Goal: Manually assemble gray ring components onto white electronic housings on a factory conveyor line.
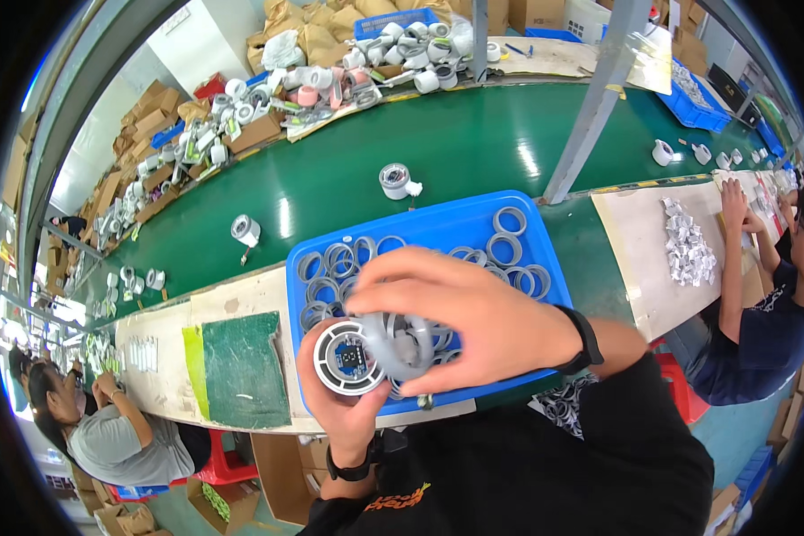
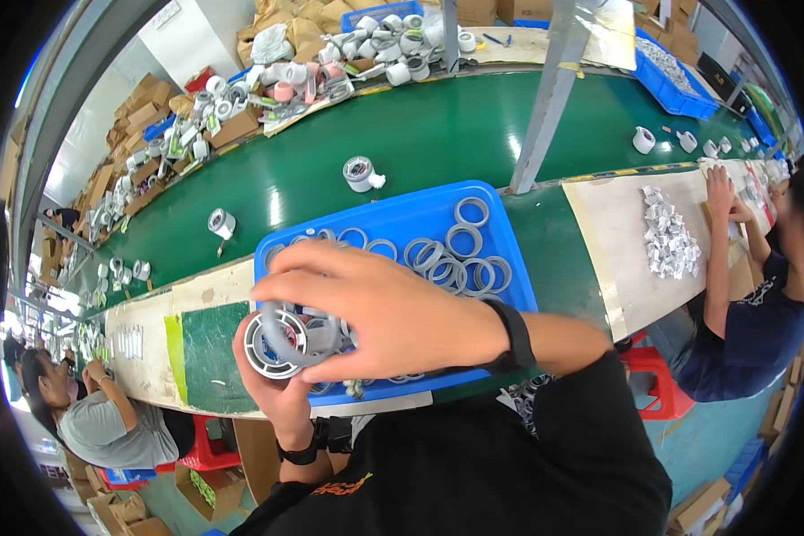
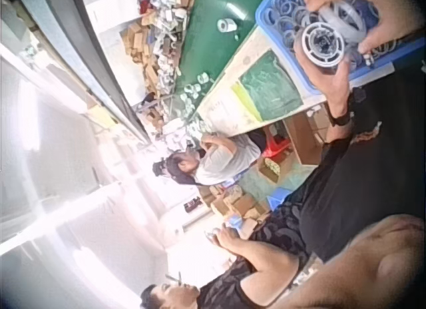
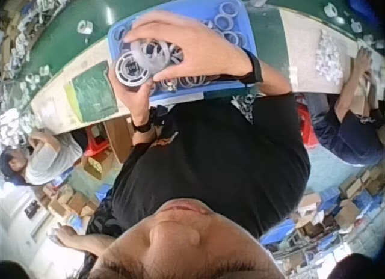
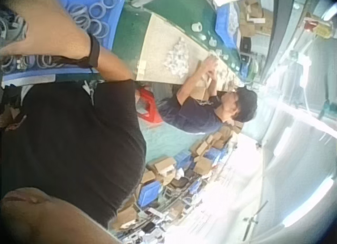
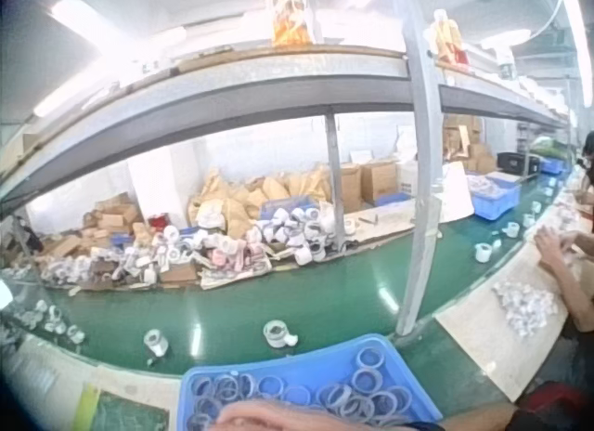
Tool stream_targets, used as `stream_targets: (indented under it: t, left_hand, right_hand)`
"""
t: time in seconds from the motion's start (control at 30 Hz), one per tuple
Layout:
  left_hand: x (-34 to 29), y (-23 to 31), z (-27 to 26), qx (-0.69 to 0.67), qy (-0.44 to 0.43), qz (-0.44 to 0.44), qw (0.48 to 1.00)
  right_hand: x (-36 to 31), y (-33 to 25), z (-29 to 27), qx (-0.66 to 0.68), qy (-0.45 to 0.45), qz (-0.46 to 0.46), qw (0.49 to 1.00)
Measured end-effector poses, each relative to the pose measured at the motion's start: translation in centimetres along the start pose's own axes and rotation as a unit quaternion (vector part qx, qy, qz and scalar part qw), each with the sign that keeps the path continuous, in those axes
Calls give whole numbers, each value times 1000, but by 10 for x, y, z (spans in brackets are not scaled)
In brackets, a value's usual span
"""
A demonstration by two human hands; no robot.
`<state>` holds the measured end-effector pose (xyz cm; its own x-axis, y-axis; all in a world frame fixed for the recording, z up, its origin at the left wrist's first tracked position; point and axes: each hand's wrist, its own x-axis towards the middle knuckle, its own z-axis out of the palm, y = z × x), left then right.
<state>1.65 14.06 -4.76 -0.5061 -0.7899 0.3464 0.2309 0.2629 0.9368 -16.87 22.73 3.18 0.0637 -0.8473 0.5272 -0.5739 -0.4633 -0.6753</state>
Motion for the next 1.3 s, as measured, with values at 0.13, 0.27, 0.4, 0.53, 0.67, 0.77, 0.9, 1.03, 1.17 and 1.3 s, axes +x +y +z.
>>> stream_targets:
  t: [0.13,0.27,0.4,0.53,0.67,0.77,0.9,1.03,1.17,1.3]
  left_hand:
    - [-2,3,4,-97,-43,8,994]
    - [-7,1,6,-148,-79,-22,986]
    - [-8,4,13,-154,-89,-41,983]
    - [-10,4,11,-142,-93,-57,984]
    - [-10,5,15,-160,-86,-73,981]
    - [-11,1,17,-175,-81,-66,979]
    - [-12,5,16,-184,-87,-77,976]
    - [-12,2,15,-184,-91,-68,976]
    - [-13,-2,16,-193,-87,-63,975]
    - [-15,-5,17,-206,-76,-52,974]
  right_hand:
    - [-34,15,17,168,61,22,984]
    - [-52,19,45,329,154,33,931]
    - [-57,20,51,256,205,-2,945]
    - [-60,20,47,164,225,-61,958]
    - [-60,16,57,163,238,-75,955]
    - [-63,14,60,166,253,-68,951]
    - [-64,13,64,170,263,-68,947]
    - [-65,11,67,181,270,-58,944]
    - [-66,10,67,180,266,-48,946]
    - [-67,9,66,187,260,-37,947]
